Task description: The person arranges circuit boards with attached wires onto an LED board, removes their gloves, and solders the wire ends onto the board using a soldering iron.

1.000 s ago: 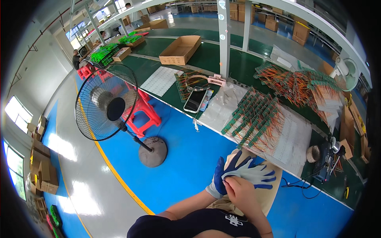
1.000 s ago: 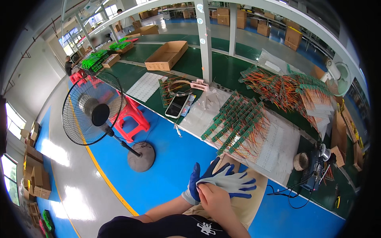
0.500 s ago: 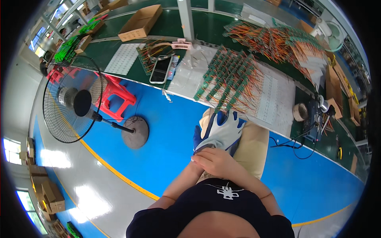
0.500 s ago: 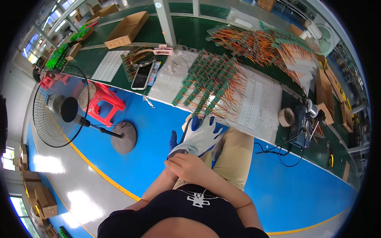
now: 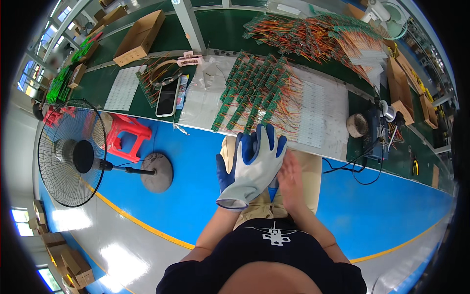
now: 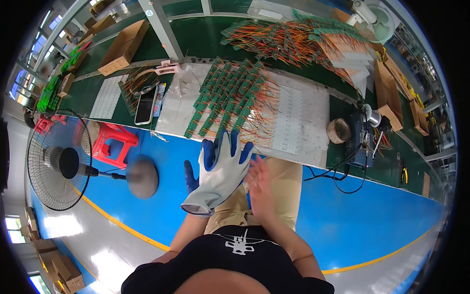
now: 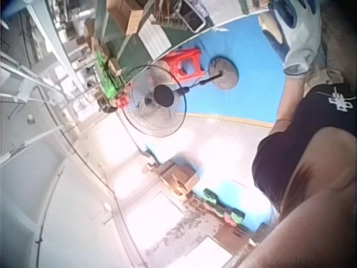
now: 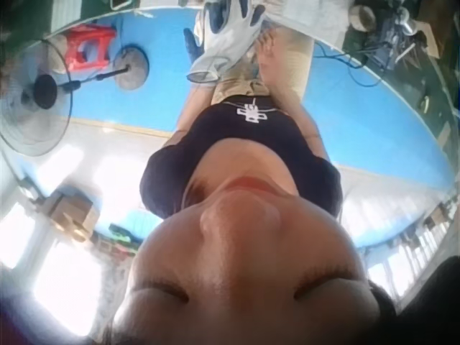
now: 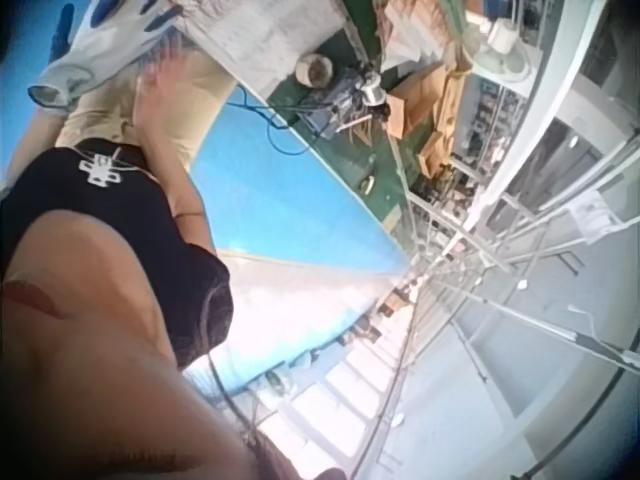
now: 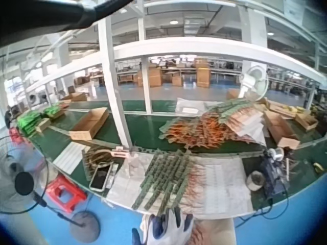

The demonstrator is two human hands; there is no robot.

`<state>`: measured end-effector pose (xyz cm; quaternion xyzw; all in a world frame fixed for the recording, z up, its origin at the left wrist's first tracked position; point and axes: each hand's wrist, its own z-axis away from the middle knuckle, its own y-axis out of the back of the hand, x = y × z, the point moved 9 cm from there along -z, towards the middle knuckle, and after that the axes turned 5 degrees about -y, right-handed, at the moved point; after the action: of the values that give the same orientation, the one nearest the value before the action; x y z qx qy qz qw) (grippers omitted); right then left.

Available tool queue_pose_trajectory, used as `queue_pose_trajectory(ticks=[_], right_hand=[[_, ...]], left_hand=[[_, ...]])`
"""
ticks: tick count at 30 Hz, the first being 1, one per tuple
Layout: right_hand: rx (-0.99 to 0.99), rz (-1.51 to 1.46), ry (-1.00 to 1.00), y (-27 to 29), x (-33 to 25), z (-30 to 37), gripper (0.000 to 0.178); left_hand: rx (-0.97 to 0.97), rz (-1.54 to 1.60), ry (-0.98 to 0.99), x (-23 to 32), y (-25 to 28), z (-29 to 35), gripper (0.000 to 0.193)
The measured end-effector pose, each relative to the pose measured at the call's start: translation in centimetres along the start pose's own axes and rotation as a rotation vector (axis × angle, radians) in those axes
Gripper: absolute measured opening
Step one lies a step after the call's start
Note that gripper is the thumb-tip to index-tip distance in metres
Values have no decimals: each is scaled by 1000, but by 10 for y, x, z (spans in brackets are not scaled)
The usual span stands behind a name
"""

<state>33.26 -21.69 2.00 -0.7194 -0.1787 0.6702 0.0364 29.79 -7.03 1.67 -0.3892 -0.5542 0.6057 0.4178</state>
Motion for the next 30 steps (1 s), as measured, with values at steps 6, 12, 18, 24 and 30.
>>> queue_pose_trajectory(ticks=[6, 12, 18, 24, 30], right_hand=[[-449, -619, -769, -46, 54, 8, 78], [-348, 41, -497, -35, 39, -10, 83], [-548, 493, 622, -72, -63, 0, 28], [-328, 435, -67, -64, -25, -21, 39], [-245, 1142, 333, -67, -51, -25, 95]], left_hand=[[-116, -66, 88, -23, -25, 0, 88], [-192, -246, -25, -9, -30, -1, 91], [-155, -64, 12, -13, -24, -13, 81], [-137, -173, 46, -35, -9, -19, 79], [72, -577, -67, -37, -21, -17, 73]])
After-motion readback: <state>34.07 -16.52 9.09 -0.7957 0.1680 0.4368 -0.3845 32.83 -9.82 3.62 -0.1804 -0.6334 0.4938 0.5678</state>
